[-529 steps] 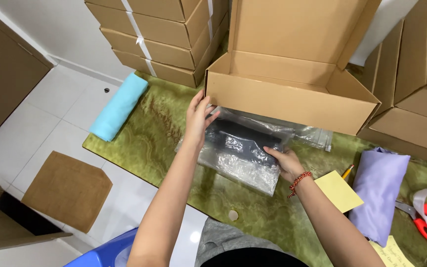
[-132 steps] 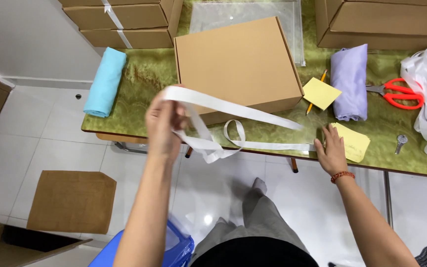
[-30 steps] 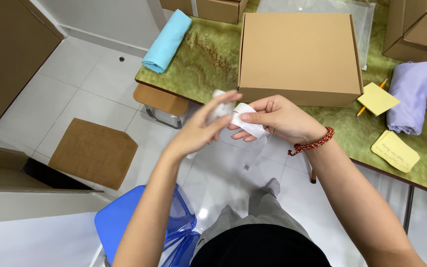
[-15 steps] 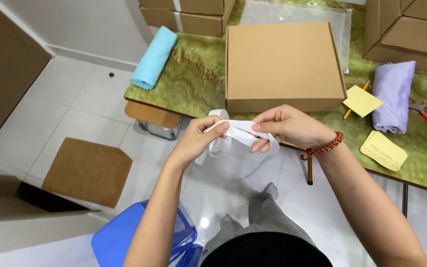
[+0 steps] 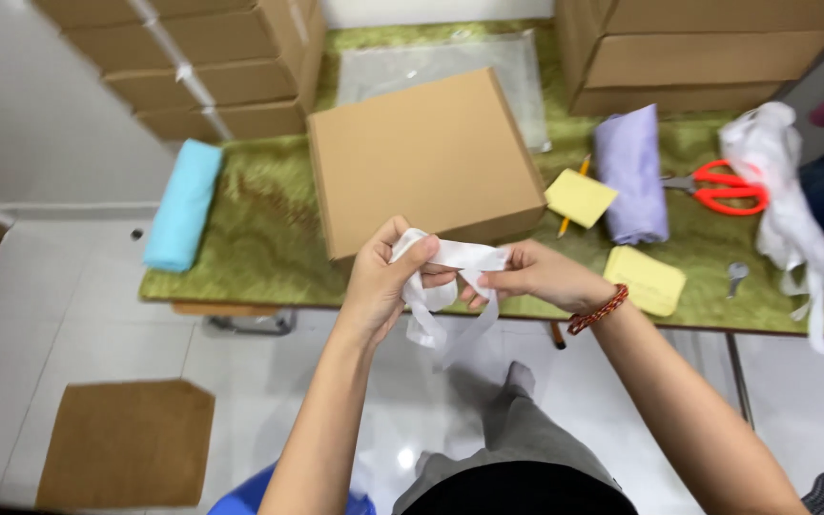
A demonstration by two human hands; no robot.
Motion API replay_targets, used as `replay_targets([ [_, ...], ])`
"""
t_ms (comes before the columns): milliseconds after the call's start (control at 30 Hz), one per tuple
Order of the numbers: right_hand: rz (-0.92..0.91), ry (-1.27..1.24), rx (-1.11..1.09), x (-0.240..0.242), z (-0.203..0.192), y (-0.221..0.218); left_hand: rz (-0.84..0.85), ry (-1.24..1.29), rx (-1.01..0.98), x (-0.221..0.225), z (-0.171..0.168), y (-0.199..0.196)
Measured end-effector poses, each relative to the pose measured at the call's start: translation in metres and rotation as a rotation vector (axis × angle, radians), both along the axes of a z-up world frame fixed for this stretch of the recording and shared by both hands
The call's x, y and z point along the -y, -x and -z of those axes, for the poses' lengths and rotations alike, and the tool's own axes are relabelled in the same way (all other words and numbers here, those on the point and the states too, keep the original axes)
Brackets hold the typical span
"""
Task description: The person wraps a rolled black item in bubble wrap, places it into a cardboard box, and closes the box. They then cut a white ribbon with scissors and tie the ribbon around the box to secure it.
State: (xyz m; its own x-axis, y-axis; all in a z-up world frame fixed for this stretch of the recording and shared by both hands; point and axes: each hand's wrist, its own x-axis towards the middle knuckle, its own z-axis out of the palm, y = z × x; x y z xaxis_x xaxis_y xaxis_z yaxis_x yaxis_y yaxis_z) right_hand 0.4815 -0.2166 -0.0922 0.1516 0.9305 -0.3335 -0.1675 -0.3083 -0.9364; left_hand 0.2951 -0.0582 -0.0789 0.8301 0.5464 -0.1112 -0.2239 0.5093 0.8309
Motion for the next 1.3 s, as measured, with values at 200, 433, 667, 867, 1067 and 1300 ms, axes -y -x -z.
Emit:
replay_targets([
  [200,0.041,0.058,0.012,0.025,0.029,-0.088,-0.032,-0.044,0.028,0.007,-0.012,-0.123],
  [433,0.306,0.104,0.29,0.106,0.147,-0.279,-0.052,-0.05,-0.065,0.029,-0.018,-0.238],
  [667,0.519,0.526,1.365,0.2,0.254,-0.458,-0.012,-0.079,-0.106,0.03,0.004,-0.303],
  [867,0.148,0.884,1.568,0.193,0.281,-0.491,-0.017,-0.143,-0.104,0.008,0.006,-0.322],
  [1067,-0.133,0.851,1.518,0.171,0.241,-0.492,-0.026,-0.134,-0.107,-0.004,0.005,-0.33],
  [1300,-0.041,0.8,0.987,0.166,0.139,-0.416,-0.017,-0.117,-0.091,-0.016,0.004,-0.325],
])
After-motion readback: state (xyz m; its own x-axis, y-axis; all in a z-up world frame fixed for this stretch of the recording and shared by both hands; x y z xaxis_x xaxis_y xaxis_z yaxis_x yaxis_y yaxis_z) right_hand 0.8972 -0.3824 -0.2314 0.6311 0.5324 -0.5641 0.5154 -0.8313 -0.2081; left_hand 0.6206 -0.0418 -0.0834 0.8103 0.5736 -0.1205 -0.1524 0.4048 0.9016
